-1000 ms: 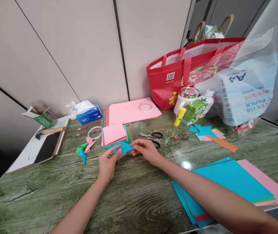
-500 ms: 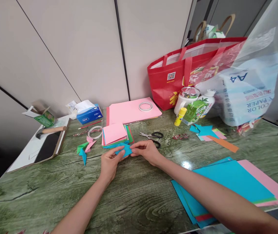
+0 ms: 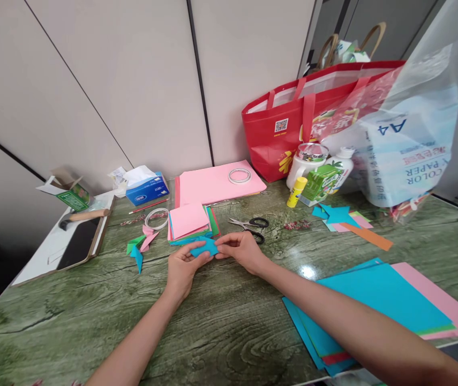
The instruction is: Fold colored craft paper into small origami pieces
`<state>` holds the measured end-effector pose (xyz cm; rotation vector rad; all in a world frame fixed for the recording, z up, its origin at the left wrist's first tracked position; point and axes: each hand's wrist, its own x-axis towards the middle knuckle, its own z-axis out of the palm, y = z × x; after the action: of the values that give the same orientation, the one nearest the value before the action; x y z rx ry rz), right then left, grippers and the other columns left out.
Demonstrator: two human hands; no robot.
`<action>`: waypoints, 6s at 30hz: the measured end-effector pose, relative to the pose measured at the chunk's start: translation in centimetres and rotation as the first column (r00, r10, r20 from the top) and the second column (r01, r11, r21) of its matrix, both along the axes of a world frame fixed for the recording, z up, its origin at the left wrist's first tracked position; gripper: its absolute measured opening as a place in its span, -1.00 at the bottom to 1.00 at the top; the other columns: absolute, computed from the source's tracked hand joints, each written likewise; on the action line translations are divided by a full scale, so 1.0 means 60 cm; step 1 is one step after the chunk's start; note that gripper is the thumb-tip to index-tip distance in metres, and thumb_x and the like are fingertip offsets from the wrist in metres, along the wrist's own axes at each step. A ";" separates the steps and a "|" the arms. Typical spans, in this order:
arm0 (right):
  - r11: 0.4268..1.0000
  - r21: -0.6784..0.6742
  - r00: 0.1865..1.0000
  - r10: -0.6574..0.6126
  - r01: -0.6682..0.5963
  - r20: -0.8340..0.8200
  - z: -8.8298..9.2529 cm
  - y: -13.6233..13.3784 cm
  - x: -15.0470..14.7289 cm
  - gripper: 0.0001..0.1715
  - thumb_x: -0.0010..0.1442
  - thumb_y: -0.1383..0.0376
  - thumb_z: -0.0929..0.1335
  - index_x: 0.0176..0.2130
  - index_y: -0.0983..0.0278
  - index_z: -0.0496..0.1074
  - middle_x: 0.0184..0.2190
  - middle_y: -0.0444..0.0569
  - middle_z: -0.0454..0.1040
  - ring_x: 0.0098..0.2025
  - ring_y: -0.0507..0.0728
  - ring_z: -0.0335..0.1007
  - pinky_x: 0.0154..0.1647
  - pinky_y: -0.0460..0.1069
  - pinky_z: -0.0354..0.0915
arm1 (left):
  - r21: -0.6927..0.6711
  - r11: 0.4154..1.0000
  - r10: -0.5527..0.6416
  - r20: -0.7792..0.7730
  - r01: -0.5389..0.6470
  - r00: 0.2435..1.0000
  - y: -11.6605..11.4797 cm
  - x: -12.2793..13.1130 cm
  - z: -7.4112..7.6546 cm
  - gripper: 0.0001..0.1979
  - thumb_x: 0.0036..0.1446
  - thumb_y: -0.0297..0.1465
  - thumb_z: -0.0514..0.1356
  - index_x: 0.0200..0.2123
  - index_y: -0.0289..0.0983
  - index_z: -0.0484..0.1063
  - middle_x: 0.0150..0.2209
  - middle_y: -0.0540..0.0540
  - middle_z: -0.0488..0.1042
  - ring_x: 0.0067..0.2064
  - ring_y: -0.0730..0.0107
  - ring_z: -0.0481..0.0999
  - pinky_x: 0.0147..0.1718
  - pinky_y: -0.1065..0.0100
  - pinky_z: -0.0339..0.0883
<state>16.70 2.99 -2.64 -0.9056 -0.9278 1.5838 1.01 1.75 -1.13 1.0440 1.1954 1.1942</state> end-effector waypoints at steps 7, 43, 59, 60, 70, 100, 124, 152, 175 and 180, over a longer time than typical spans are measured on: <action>0.999 -0.004 0.999 0.033 -0.033 -0.042 0.004 0.001 0.000 -0.70 -0.32 0.25 0.50 -0.49 0.36 0.50 -0.52 -0.10 0.47 -0.49 0.04 0.43 -0.32 0.03 0.44 | 0.052 0.998 0.038 -0.106 -0.032 0.994 0.000 0.003 0.005 -0.60 -0.35 -0.38 0.38 -0.32 -0.36 0.51 -0.74 0.15 0.19 -0.66 0.62 0.19 -0.60 0.49 0.27; 0.994 0.080 0.994 0.067 -0.074 0.083 0.001 0.003 0.016 -0.72 -0.28 0.28 0.48 -0.46 0.35 0.47 -0.55 -0.12 0.48 -0.50 0.04 0.42 -0.33 0.00 0.37 | 0.011 0.995 -0.098 -0.046 0.099 0.994 -0.003 0.004 0.021 -0.13 -0.25 -0.36 0.34 0.12 -0.31 -0.02 -0.53 -0.04 0.53 -0.48 0.26 0.54 -0.44 0.24 0.45; 0.986 0.140 0.981 0.062 -0.088 0.184 0.006 -0.014 0.004 -0.73 -0.24 0.23 0.46 -0.49 0.34 0.45 -0.61 -0.14 0.44 -0.55 0.01 0.36 -0.44 -0.06 0.34 | 0.014 0.990 -0.135 -0.145 0.138 0.980 -0.003 0.002 0.014 -0.79 -0.19 -0.34 0.31 -0.62 -0.37 0.39 -0.71 0.00 0.40 -0.74 0.58 0.26 -0.77 0.51 0.13; 0.986 0.138 0.982 0.063 -0.088 0.179 0.007 -0.014 0.003 -0.72 -0.25 0.23 0.47 -0.48 0.34 0.44 -0.61 -0.15 0.44 -0.56 0.00 0.35 -0.46 -0.06 0.35 | 0.017 0.991 -0.126 -0.144 0.129 0.982 -0.003 0.001 0.013 -0.78 -0.18 -0.34 0.30 -0.63 -0.36 0.37 -0.74 0.02 0.37 -0.75 0.60 0.23 -0.78 0.52 0.09; 0.992 0.014 0.987 0.121 -0.123 0.109 0.012 -0.017 -0.001 -0.60 -0.35 0.23 0.51 -0.48 0.37 0.39 -0.63 -0.15 0.42 -0.59 -0.01 0.35 -0.50 -0.04 0.38 | 0.028 0.996 -0.083 -0.039 0.084 0.996 -0.002 -0.001 0.013 -0.76 -0.19 -0.33 0.30 -0.63 -0.33 0.31 -0.74 0.07 0.31 -0.72 0.63 0.18 -0.75 0.54 0.00; 0.982 0.087 0.984 0.162 -0.167 0.070 0.021 -0.016 0.008 -0.68 -0.13 0.14 0.42 -0.48 0.36 0.40 -0.56 -0.14 0.42 -0.54 -0.03 0.34 -0.50 -0.10 0.34 | -0.004 0.942 -0.326 -0.247 0.336 0.913 -0.005 -0.012 0.013 -0.76 -0.08 -0.24 0.22 -0.50 -0.33 0.36 -0.76 0.11 0.23 -0.77 0.68 0.07 -0.81 0.57 -0.10; 0.982 0.107 0.976 0.134 -0.153 0.169 0.013 -0.015 0.003 -0.67 -0.17 0.19 0.43 -0.41 0.35 0.35 -0.55 -0.16 0.41 -0.56 -0.05 0.31 -0.56 -0.12 0.31 | -0.051 0.922 -0.387 -0.138 0.383 0.912 -0.003 -0.011 0.000 -0.59 -0.01 -0.13 0.13 -0.67 -0.35 0.35 -0.76 -0.01 0.37 -0.77 0.56 0.27 -0.81 0.52 0.14; 0.970 0.244 0.974 -0.053 -0.003 0.222 0.007 -0.012 0.006 -0.71 -0.21 0.23 0.46 -0.43 0.32 0.45 -0.52 -0.11 0.45 -0.48 0.02 0.33 -0.42 -0.07 0.30 | 0.240 0.970 0.017 -0.263 0.049 0.965 -0.012 0.006 0.018 -0.82 -0.24 -0.36 0.32 -0.47 -0.29 0.51 -0.45 -0.03 0.48 -0.55 0.50 0.36 -0.60 0.45 0.37; 0.804 0.595 0.802 -0.353 -0.004 0.482 0.029 -0.034 0.001 -0.86 0.08 0.25 0.32 -0.36 0.24 0.47 -0.42 -0.02 0.46 -0.40 0.08 0.34 -0.39 -0.04 0.25 | 0.538 0.820 0.198 -0.589 0.197 0.783 -0.027 0.003 0.018 -0.87 0.00 -0.37 0.18 -0.34 -0.20 0.50 -0.40 -0.07 0.47 -0.38 0.37 0.43 -0.41 0.38 0.34; 0.791 0.610 0.782 -0.357 -0.036 0.510 0.030 -0.037 0.000 -0.86 0.11 0.26 0.29 -0.37 0.24 0.43 -0.44 -0.04 0.41 -0.43 0.06 0.29 -0.40 -0.05 0.23 | 0.531 0.823 0.196 -0.599 0.202 0.776 -0.030 0.008 0.022 -0.90 0.01 -0.37 0.16 -0.39 -0.22 0.47 -0.43 -0.06 0.44 -0.40 0.38 0.41 -0.44 0.39 0.32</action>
<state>16.69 0.75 -0.85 -1.0077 -1.6346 0.7255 1.47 -0.04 0.22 2.0396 1.3578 1.2706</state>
